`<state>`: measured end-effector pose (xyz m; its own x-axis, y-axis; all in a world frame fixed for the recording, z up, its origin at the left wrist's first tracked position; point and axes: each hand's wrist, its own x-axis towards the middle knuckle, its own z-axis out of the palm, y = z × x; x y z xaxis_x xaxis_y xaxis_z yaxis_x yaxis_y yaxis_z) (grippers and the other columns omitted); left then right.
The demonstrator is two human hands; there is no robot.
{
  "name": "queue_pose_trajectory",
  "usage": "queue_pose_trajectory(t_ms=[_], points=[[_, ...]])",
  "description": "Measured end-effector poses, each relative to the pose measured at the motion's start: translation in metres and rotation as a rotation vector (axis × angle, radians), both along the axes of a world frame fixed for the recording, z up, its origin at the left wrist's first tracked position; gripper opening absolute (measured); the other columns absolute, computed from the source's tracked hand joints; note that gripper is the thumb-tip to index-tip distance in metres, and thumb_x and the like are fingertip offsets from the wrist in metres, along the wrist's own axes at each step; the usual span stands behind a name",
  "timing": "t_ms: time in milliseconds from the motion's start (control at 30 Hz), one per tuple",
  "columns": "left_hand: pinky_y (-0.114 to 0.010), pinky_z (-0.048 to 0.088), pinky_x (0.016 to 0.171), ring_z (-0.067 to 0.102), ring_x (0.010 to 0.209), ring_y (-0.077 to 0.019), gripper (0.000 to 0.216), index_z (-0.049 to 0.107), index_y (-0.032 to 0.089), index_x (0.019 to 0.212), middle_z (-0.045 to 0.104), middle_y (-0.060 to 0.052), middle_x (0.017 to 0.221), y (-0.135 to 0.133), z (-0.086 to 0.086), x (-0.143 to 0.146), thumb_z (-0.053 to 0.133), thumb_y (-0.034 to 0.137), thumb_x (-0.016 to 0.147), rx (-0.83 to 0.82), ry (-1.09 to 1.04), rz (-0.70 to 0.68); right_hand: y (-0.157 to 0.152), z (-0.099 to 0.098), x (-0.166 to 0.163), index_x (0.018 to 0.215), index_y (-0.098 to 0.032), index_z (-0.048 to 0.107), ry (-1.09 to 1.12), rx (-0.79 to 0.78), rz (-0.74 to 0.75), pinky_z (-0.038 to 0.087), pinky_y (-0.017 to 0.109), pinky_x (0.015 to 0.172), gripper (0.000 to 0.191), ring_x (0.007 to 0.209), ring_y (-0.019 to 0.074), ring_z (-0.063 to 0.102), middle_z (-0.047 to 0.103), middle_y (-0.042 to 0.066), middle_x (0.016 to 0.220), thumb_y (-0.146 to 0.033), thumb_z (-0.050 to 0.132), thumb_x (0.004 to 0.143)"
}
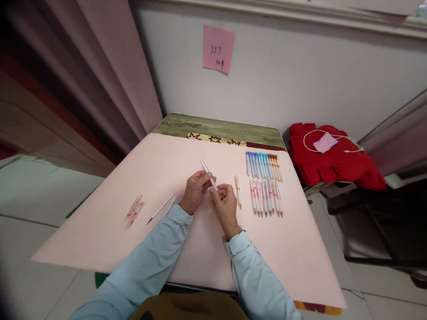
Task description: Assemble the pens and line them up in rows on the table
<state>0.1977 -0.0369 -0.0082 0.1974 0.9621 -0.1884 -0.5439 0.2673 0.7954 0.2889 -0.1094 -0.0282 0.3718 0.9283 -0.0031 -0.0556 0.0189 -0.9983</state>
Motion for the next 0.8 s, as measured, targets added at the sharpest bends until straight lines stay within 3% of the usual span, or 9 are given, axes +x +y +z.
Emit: queue_pose_trajectory(t_ms=[433,667,800], points=[[-0.024,0.047,0.063,0.060,0.061,-0.0102,0.030,0.059,0.014,0.077,0.069,-0.003,0.072,-0.0003,0.0004,-0.0007,0.082,0.032,0.068,0.039,0.039,-0.006,0.0006,-0.0045,-0.0012,0.078,-0.019,0.061,0.033,0.033,0.048,0.044,0.025,0.057,0.041,0.059,0.0131,0.052,0.060,0.000,0.068,-0.055,0.048,0.095],[-0.030,0.050,0.070,0.066,0.070,-0.0158,0.037,0.070,0.012,0.095,0.074,-0.011,0.089,-0.0016,0.0002,-0.0043,0.072,0.045,0.077,0.044,-0.005,-0.157,0.0001,0.0001,-0.0026,0.075,-0.020,0.058,0.117,0.046,0.044,0.042,0.026,0.056,0.043,0.057,0.0134,0.050,0.057,-0.001,0.065,-0.056,0.046,0.095],[-0.030,0.051,0.070,0.067,0.072,-0.0169,0.035,0.071,0.012,0.093,0.075,-0.012,0.090,-0.0020,-0.0004,-0.0049,0.074,0.042,0.076,0.035,0.005,-0.149,0.0000,0.0022,-0.0033,0.074,-0.021,0.058,0.136,0.038,0.047,0.042,0.026,0.055,0.044,0.056,0.0134,0.049,0.056,-0.001,0.063,-0.057,0.046,0.095]])
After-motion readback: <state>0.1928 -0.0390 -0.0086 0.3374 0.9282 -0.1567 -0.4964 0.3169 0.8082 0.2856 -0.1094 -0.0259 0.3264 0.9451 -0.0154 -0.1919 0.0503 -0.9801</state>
